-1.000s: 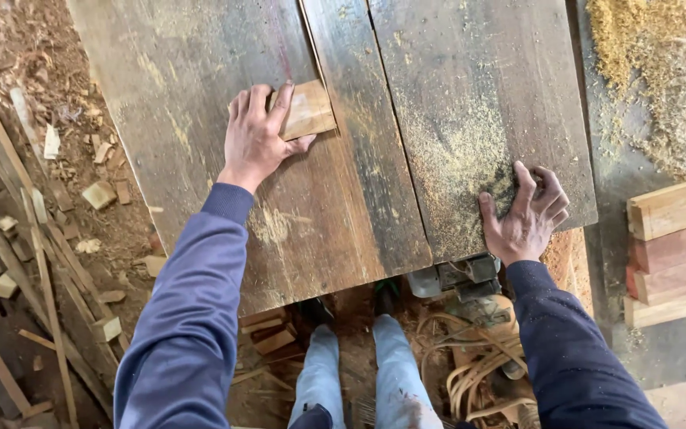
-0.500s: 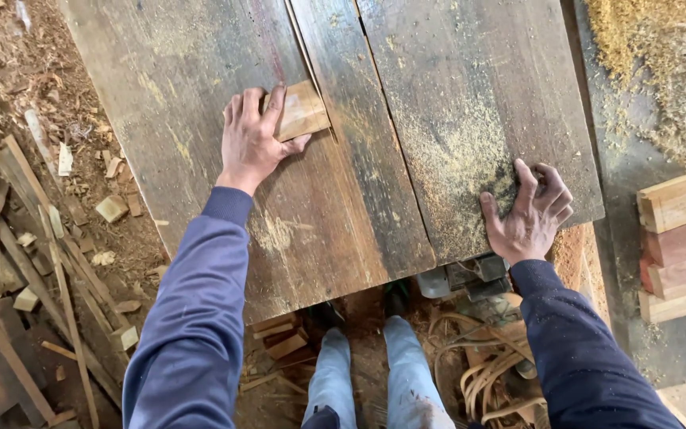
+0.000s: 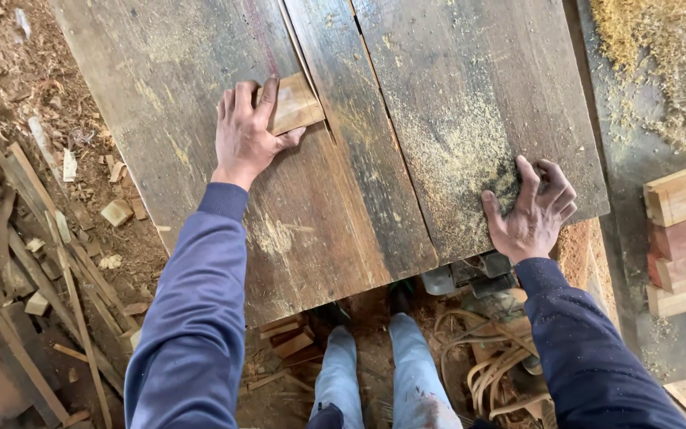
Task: The person uses a table saw to cut small rectangular pieces of wood. They guide each piece through the blade with their hands, then place the cut pieces onto a stack on the right side of the table.
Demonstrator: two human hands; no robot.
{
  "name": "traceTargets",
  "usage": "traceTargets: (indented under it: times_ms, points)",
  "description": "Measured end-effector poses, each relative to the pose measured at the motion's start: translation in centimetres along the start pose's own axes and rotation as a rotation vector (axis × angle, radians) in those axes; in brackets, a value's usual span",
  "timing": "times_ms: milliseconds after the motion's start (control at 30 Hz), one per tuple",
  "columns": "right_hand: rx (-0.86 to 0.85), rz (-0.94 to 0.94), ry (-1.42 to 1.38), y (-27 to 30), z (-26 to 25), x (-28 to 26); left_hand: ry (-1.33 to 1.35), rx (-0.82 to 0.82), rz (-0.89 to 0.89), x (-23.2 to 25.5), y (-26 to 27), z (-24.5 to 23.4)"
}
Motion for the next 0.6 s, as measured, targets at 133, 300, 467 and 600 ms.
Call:
traceTargets:
  times_ms: [133,300,467,600]
  points:
    - [0.006,-0.001,-0.001,0.0,0.1,0.0,0.003,0.014,0.017,-0.2,-0.7,-0.5]
    - [0.021,-0.006,-0.001,0.1,-0.2,-0.2,0.017,0.005,0.019,-0.4,-1.2,-0.7]
    - [-0.007,-0.001,-0.039,0.1,-0.6,-0.6,0.040,-0.008,-0.029,-1.5,-2.2,0.1]
    - [0.026,-0.015,0.013,0.2,0.5,0.8,0.098,0.036,-0.011,-1.2,-1.8,-1.2]
Point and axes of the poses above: each hand's wrist, its own y-axis away from the middle knuckle, its own z-axis out of the palm, x = y × z, the point moved 2 cm from there along -y, towards the middle knuckle, and after that the axes turned 2 degrees about -y, right-handed, at the moved point
